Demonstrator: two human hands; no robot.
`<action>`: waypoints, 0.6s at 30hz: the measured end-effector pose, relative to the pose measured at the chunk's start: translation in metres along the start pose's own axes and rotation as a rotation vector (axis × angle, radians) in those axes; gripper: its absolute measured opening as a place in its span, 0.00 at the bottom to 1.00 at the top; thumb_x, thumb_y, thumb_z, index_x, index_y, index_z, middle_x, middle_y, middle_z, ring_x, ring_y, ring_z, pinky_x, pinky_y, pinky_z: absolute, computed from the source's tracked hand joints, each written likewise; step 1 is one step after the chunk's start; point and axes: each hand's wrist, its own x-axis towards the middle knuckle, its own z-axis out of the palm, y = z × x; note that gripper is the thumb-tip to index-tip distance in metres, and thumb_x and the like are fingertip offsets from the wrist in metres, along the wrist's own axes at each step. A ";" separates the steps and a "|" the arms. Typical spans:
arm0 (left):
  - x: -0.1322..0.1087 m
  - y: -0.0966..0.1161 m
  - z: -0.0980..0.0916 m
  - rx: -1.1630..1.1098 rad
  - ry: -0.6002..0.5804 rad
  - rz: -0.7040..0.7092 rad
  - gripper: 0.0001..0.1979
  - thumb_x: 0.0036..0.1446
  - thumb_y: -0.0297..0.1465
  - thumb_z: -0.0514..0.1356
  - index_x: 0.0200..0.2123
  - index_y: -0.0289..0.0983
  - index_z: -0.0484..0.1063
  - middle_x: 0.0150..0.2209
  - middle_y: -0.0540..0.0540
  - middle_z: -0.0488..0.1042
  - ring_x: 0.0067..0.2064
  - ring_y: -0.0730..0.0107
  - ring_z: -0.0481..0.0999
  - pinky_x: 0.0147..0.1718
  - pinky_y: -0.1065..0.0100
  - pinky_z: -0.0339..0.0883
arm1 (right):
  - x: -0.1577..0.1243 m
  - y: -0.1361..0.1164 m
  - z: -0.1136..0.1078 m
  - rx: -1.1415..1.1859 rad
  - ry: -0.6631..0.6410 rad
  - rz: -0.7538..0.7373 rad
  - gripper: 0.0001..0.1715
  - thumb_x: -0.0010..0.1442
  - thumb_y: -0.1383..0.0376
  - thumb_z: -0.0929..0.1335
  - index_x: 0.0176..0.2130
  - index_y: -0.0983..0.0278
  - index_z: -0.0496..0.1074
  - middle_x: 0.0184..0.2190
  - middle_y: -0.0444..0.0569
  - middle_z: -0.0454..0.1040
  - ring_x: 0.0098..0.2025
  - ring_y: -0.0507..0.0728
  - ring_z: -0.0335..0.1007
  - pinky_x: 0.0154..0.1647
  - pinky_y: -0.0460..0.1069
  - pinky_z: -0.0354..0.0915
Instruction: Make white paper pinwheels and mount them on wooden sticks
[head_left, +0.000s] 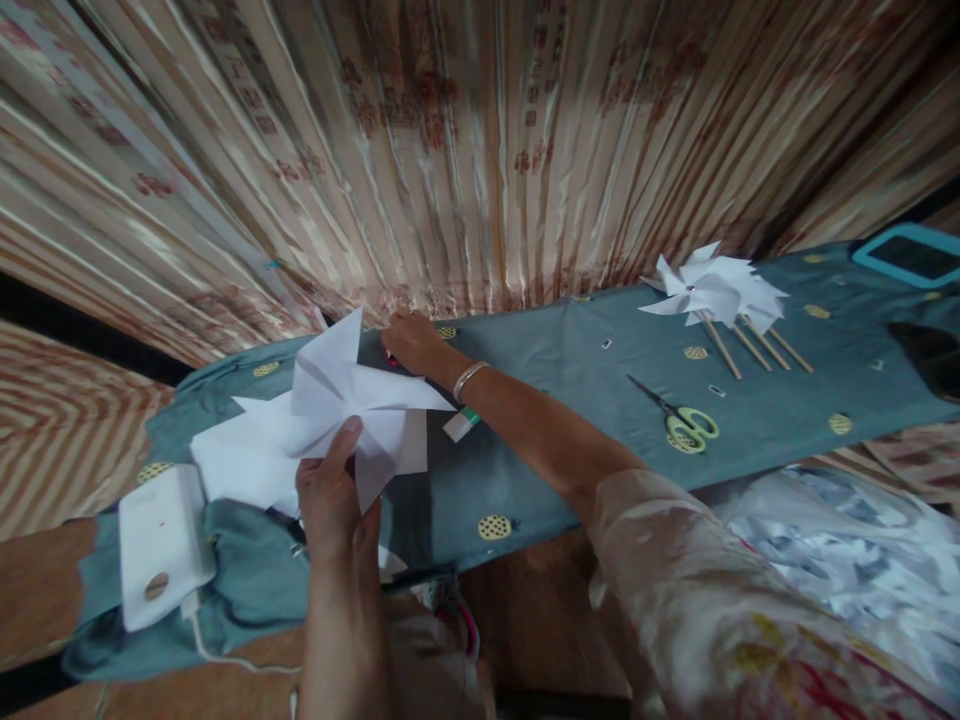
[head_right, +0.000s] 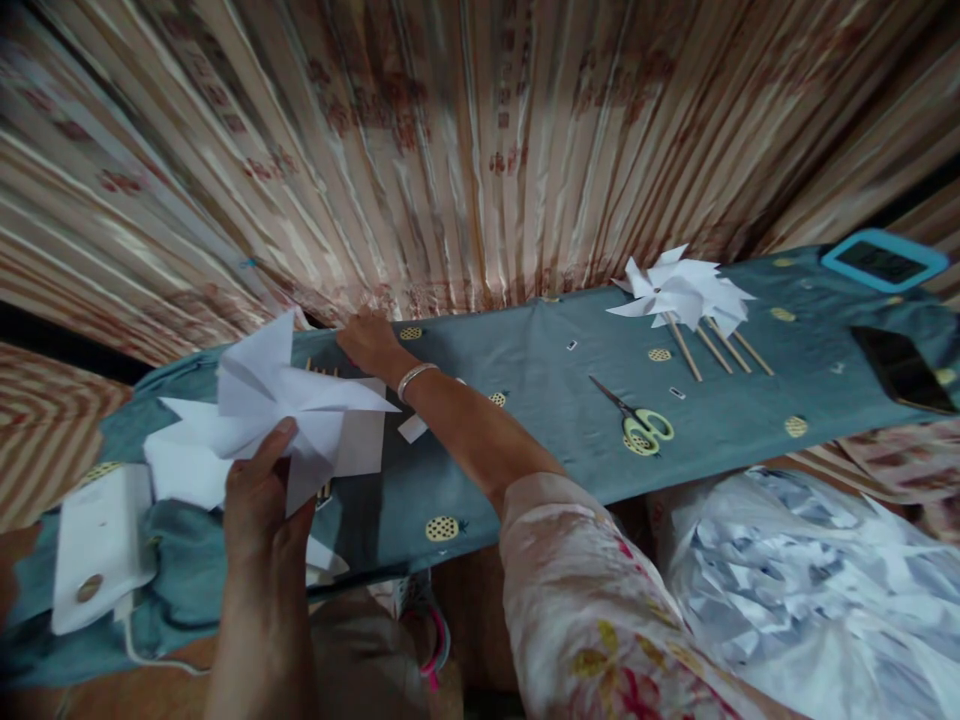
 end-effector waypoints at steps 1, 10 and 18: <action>0.000 0.000 0.000 0.006 -0.002 -0.001 0.09 0.44 0.22 0.65 0.32 0.34 0.77 0.28 0.51 0.79 0.31 0.71 0.79 0.37 0.70 0.75 | -0.001 -0.001 -0.001 0.010 0.009 0.012 0.11 0.60 0.76 0.67 0.28 0.70 0.77 0.42 0.55 0.81 0.54 0.58 0.68 0.56 0.51 0.61; 0.003 -0.002 -0.002 0.001 -0.018 0.005 0.09 0.42 0.23 0.67 0.31 0.35 0.77 0.30 0.50 0.80 0.34 0.70 0.79 0.36 0.72 0.75 | 0.001 -0.012 -0.009 -0.162 -0.096 -0.014 0.11 0.61 0.75 0.66 0.36 0.73 0.79 0.46 0.63 0.79 0.55 0.66 0.69 0.55 0.59 0.64; -0.007 0.006 0.008 0.067 0.014 -0.057 0.05 0.42 0.23 0.66 0.27 0.32 0.75 0.25 0.51 0.76 0.34 0.67 0.79 0.41 0.66 0.75 | -0.004 -0.003 0.002 -0.282 -0.065 -0.113 0.17 0.67 0.74 0.60 0.42 0.75 0.77 0.52 0.65 0.74 0.60 0.67 0.62 0.56 0.59 0.63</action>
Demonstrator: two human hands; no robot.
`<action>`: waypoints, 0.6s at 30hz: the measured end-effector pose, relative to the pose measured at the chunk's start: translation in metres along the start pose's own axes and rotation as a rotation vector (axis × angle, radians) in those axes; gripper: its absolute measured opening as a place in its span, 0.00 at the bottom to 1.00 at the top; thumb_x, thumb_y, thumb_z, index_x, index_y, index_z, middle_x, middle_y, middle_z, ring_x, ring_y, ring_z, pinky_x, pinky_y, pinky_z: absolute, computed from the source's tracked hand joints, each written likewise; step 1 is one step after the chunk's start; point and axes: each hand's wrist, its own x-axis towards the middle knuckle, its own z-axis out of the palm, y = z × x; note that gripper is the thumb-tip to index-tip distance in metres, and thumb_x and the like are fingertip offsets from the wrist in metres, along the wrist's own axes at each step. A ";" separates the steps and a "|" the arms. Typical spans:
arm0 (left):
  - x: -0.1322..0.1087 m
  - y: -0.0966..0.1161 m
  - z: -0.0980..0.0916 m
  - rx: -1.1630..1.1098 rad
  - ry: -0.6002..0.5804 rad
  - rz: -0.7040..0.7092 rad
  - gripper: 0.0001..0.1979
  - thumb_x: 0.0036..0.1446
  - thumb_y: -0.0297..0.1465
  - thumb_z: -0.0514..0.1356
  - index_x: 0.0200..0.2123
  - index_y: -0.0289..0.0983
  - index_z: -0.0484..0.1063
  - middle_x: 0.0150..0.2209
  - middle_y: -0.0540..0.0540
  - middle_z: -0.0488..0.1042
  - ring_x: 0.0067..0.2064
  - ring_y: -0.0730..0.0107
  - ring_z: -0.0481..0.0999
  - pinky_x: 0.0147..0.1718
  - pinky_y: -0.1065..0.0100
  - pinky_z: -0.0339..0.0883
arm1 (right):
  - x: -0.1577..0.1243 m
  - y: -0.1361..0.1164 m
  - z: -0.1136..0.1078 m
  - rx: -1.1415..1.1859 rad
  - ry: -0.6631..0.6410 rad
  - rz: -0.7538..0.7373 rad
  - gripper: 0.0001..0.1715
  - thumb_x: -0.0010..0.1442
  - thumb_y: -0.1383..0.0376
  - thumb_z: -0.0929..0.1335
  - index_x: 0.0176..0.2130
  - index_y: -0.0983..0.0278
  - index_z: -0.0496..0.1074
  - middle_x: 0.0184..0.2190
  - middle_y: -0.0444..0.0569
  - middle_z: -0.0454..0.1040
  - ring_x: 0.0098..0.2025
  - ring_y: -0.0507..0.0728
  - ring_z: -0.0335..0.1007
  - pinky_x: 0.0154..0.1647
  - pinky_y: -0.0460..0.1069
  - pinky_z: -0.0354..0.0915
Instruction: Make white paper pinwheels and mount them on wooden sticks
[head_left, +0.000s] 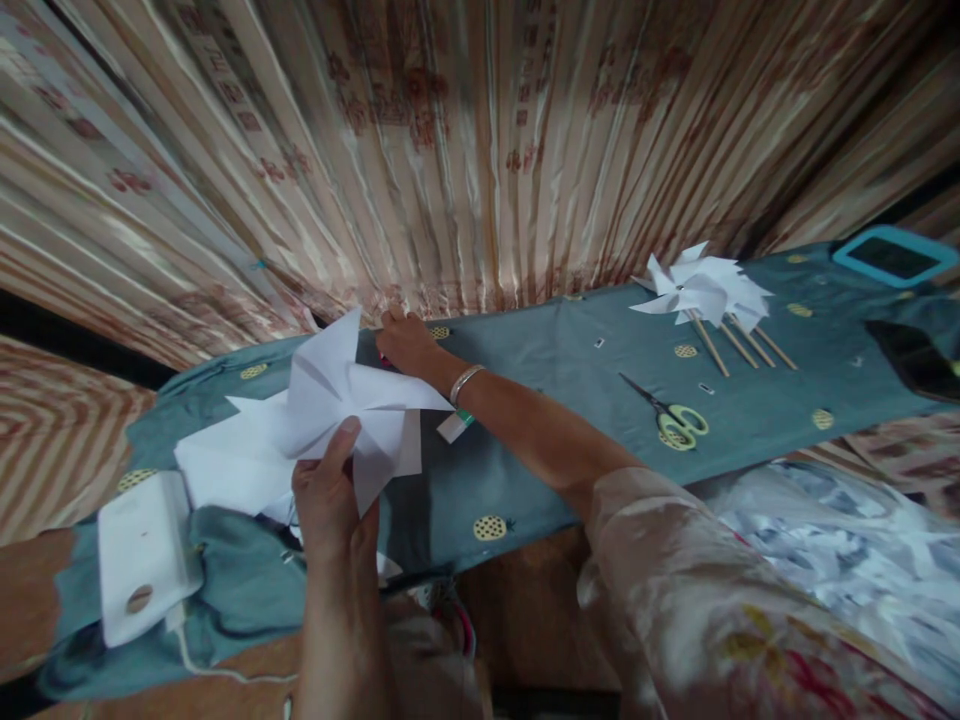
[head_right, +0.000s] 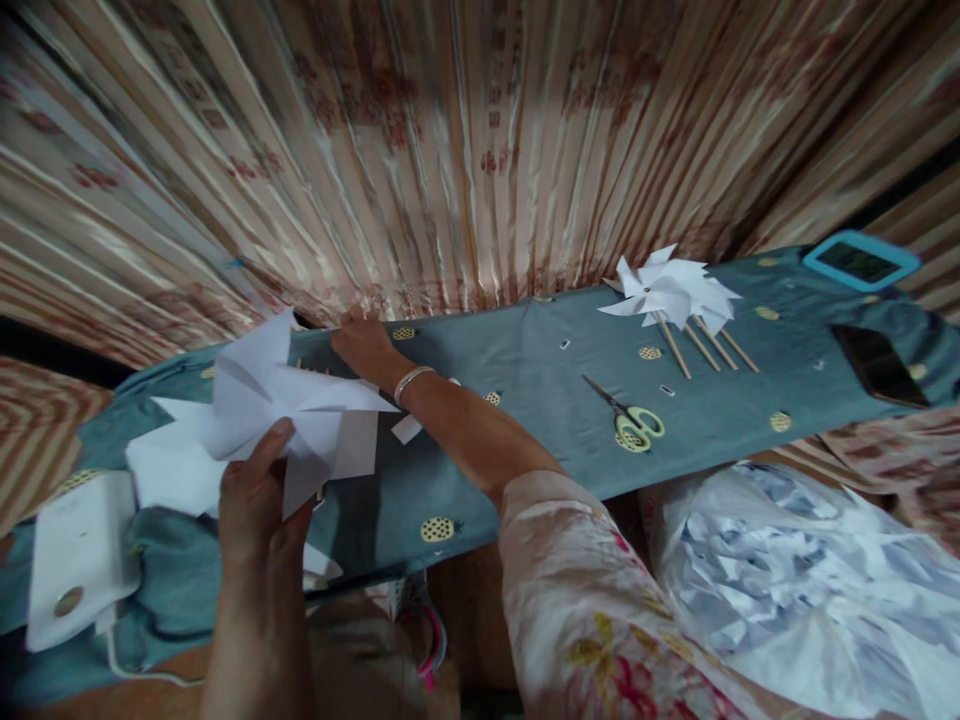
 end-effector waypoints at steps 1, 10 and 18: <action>0.000 0.000 0.000 -0.005 -0.008 0.006 0.05 0.42 0.24 0.66 0.27 0.32 0.75 0.25 0.51 0.76 0.34 0.66 0.79 0.41 0.66 0.75 | -0.001 0.000 0.001 -0.008 0.011 -0.004 0.17 0.67 0.73 0.60 0.42 0.74 0.77 0.53 0.65 0.73 0.61 0.68 0.61 0.56 0.60 0.63; 0.000 -0.005 0.000 0.030 -0.016 0.092 0.06 0.44 0.25 0.66 0.30 0.32 0.77 0.30 0.47 0.80 0.38 0.65 0.80 0.45 0.66 0.74 | -0.019 0.007 0.004 0.733 0.371 0.217 0.11 0.61 0.77 0.64 0.34 0.67 0.73 0.54 0.58 0.73 0.64 0.61 0.60 0.66 0.57 0.54; 0.004 -0.021 0.001 -0.064 -0.149 0.059 0.13 0.37 0.27 0.71 0.32 0.37 0.78 0.31 0.49 0.81 0.35 0.66 0.81 0.42 0.66 0.75 | -0.123 0.036 0.019 1.105 0.509 0.448 0.22 0.64 0.48 0.62 0.32 0.62 0.70 0.31 0.49 0.79 0.31 0.54 0.75 0.34 0.50 0.72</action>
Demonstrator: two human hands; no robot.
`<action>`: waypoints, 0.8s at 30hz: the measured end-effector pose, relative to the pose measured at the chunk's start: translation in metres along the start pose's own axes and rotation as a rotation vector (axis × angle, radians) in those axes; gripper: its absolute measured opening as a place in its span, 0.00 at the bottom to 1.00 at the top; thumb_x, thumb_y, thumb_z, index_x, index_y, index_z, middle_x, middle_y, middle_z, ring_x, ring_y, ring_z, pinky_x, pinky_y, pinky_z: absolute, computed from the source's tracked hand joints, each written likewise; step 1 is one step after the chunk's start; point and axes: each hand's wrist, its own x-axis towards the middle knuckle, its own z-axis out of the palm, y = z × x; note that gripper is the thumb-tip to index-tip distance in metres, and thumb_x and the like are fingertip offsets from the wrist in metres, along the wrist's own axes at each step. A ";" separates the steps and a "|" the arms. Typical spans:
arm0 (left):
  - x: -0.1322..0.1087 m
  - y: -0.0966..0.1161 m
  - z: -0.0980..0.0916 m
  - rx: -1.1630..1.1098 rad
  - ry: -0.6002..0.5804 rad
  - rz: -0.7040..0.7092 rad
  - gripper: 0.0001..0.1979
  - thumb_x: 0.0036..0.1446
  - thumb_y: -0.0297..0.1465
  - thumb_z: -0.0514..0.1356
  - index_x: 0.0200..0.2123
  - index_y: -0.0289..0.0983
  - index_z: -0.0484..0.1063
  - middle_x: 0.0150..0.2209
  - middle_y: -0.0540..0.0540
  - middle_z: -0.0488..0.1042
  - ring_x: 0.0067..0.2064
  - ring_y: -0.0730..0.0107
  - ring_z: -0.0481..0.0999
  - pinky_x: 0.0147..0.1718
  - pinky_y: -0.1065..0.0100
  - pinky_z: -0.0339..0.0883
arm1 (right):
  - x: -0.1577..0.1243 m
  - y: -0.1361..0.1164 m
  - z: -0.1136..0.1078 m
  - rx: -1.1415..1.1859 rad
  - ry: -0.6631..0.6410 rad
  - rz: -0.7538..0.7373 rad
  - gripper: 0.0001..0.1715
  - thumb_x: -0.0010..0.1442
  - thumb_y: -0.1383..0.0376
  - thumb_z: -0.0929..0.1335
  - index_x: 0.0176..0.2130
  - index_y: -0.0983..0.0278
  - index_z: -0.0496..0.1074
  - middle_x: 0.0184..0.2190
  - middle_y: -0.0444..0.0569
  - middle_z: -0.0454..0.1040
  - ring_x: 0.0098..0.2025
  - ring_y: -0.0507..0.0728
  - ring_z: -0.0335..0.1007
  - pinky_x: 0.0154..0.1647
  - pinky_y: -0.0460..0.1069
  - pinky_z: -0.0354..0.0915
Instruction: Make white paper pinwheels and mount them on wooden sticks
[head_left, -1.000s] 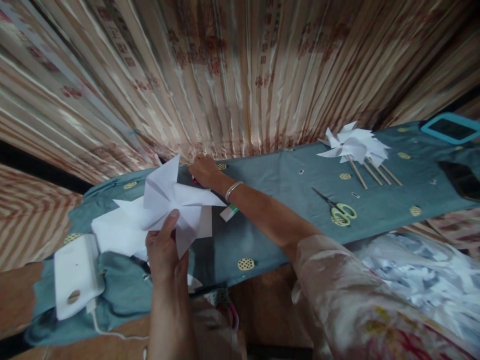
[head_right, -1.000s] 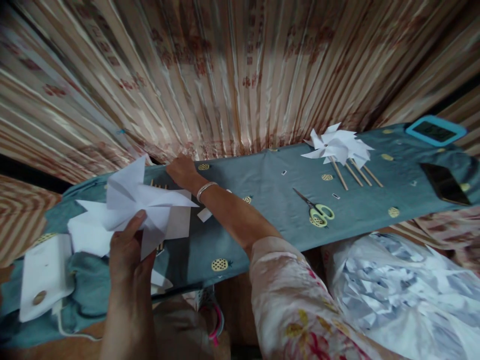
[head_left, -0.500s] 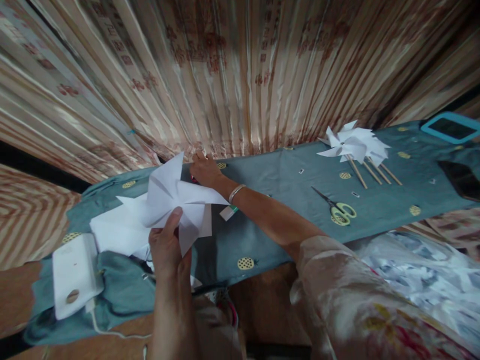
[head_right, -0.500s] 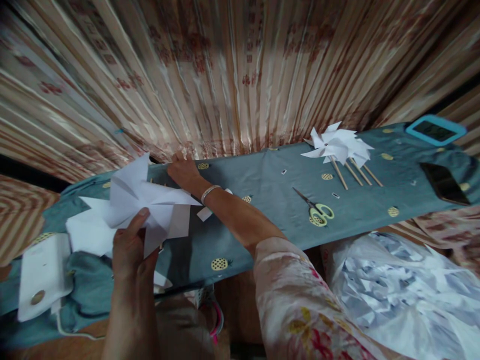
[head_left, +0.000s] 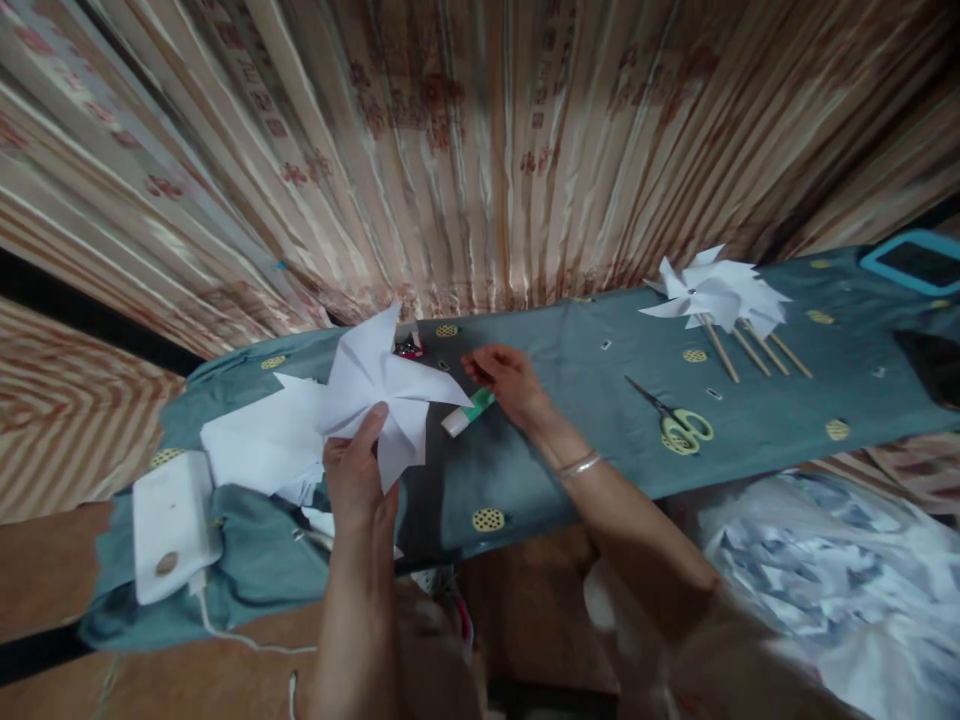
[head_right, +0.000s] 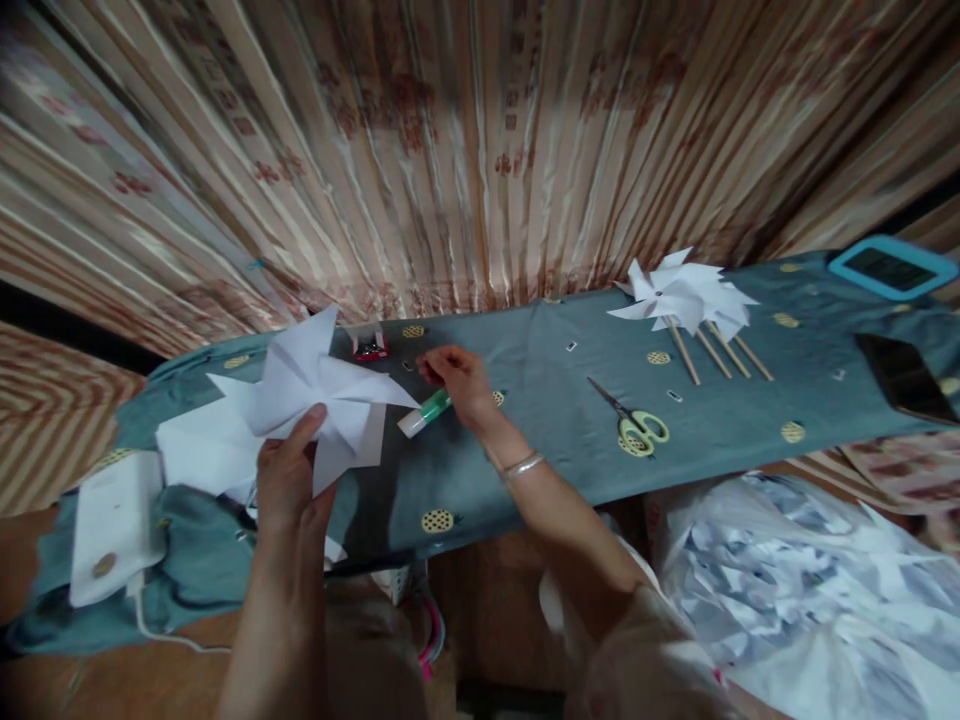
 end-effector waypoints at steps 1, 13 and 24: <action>-0.002 -0.002 0.003 0.004 -0.006 -0.009 0.13 0.36 0.28 0.71 0.30 0.36 0.78 0.30 0.49 0.81 0.34 0.66 0.81 0.40 0.66 0.75 | -0.012 0.003 -0.015 -0.003 0.015 0.011 0.25 0.63 0.45 0.62 0.31 0.61 0.70 0.30 0.49 0.79 0.29 0.53 0.74 0.32 0.50 0.72; -0.041 -0.051 0.054 -0.008 -0.244 -0.138 0.15 0.31 0.28 0.73 0.27 0.34 0.78 0.27 0.48 0.80 0.32 0.65 0.80 0.38 0.66 0.74 | -0.096 0.023 -0.146 -0.666 0.045 -0.089 0.10 0.65 0.62 0.61 0.36 0.62 0.69 0.39 0.60 0.77 0.45 0.65 0.71 0.52 0.60 0.65; -0.053 -0.078 0.075 0.022 -0.288 -0.237 0.15 0.29 0.28 0.74 0.26 0.34 0.78 0.27 0.50 0.79 0.28 0.72 0.76 0.33 0.70 0.68 | -0.101 0.025 -0.154 -0.697 -0.017 -0.191 0.10 0.65 0.63 0.62 0.35 0.62 0.72 0.43 0.56 0.79 0.45 0.62 0.73 0.51 0.57 0.68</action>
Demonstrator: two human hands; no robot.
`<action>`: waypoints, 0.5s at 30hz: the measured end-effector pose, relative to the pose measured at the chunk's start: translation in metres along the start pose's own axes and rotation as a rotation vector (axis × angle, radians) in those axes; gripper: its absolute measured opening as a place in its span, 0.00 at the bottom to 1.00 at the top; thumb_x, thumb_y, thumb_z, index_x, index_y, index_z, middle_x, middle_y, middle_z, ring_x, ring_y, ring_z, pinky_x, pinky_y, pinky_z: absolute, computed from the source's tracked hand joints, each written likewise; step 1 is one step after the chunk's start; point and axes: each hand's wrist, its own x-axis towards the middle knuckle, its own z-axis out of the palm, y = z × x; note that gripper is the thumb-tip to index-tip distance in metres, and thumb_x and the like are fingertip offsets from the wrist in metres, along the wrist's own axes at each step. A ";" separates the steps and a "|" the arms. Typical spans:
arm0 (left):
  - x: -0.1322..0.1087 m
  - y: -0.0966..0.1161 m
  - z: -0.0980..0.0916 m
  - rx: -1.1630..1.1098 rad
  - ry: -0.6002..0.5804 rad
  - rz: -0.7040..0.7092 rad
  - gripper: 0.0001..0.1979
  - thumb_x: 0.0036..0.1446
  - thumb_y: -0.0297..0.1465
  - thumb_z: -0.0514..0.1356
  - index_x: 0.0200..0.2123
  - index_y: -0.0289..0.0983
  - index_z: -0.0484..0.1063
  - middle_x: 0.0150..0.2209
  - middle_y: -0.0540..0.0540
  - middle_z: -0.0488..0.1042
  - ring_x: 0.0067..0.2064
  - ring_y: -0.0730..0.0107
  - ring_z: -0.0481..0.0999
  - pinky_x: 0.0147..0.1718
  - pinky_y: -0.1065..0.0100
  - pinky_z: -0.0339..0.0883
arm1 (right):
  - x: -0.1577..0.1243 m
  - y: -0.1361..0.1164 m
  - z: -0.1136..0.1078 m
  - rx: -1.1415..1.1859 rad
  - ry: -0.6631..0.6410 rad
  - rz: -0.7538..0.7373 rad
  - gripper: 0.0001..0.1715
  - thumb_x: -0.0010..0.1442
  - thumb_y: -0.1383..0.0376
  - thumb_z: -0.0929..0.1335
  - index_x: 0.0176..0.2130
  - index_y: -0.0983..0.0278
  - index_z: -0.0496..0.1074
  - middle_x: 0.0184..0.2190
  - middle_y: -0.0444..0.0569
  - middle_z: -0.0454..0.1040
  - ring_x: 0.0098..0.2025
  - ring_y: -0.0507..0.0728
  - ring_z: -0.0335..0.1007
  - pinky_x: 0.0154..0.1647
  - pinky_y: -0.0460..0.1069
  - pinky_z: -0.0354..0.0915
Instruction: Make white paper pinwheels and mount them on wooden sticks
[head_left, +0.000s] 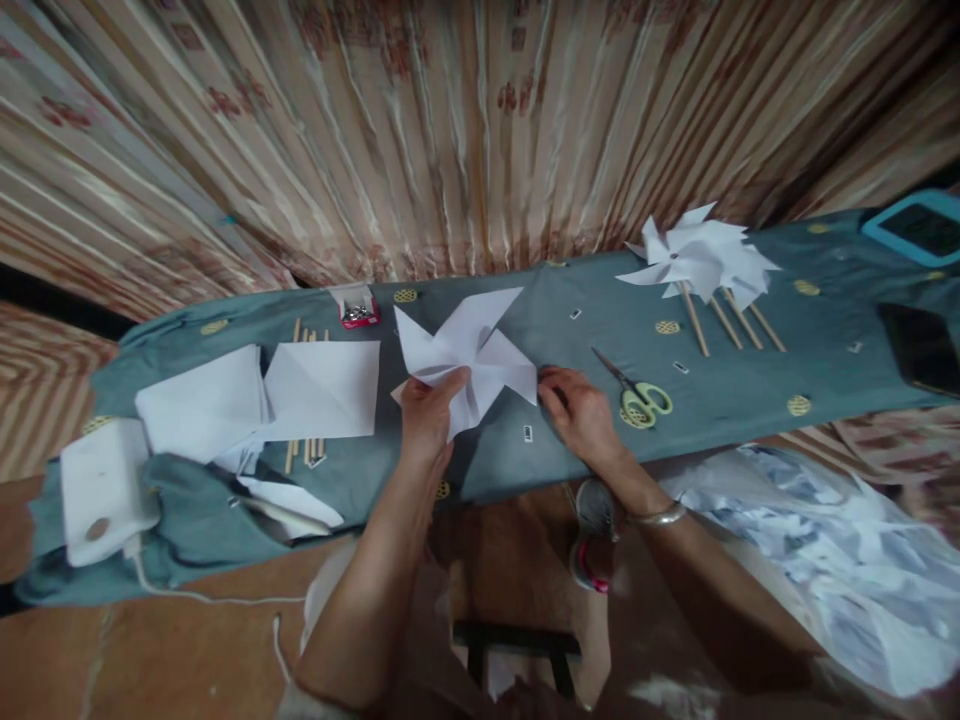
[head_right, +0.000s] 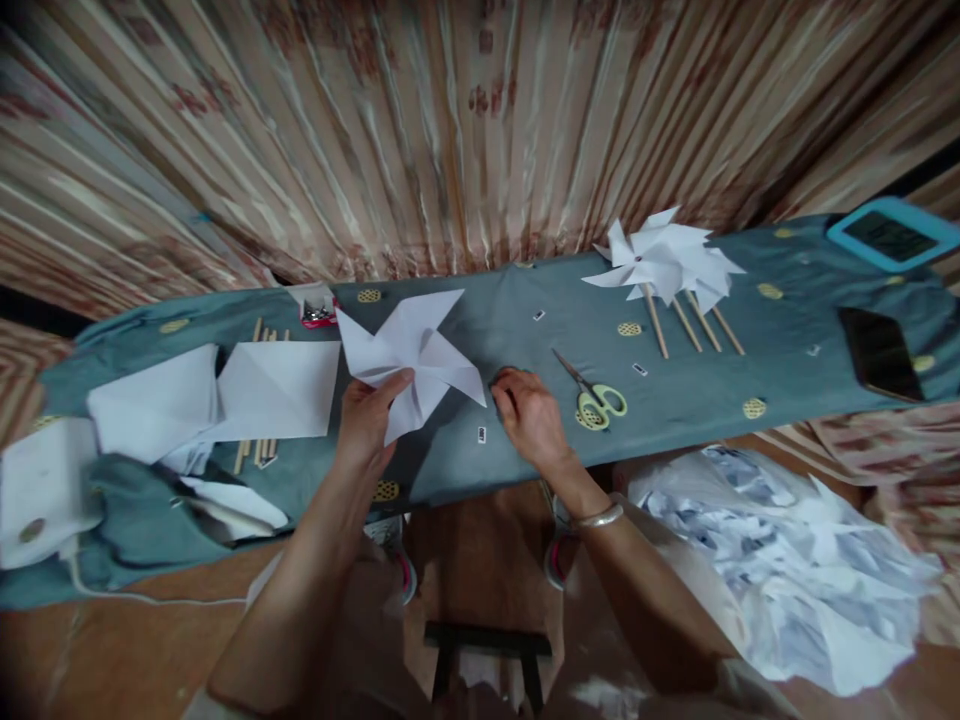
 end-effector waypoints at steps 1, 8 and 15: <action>0.000 -0.002 0.001 0.001 -0.016 -0.011 0.15 0.30 0.29 0.74 0.26 0.34 0.78 0.26 0.50 0.79 0.28 0.72 0.76 0.33 0.70 0.68 | 0.001 -0.001 0.000 0.030 0.009 0.020 0.09 0.64 0.64 0.63 0.34 0.61 0.71 0.42 0.55 0.79 0.45 0.61 0.74 0.50 0.56 0.69; 0.002 -0.012 0.005 0.023 -0.050 -0.028 0.13 0.32 0.29 0.73 0.26 0.34 0.78 0.29 0.49 0.80 0.31 0.70 0.77 0.35 0.68 0.68 | 0.007 -0.006 -0.002 0.117 -0.017 0.143 0.07 0.57 0.68 0.63 0.29 0.59 0.70 0.35 0.50 0.79 0.39 0.59 0.75 0.44 0.52 0.69; 0.003 -0.016 0.006 0.036 -0.050 -0.045 0.16 0.30 0.31 0.74 0.27 0.35 0.78 0.28 0.50 0.79 0.30 0.69 0.76 0.36 0.67 0.67 | 0.000 0.000 -0.004 0.048 -0.022 0.122 0.06 0.55 0.66 0.65 0.33 0.59 0.72 0.40 0.53 0.79 0.43 0.62 0.75 0.48 0.56 0.69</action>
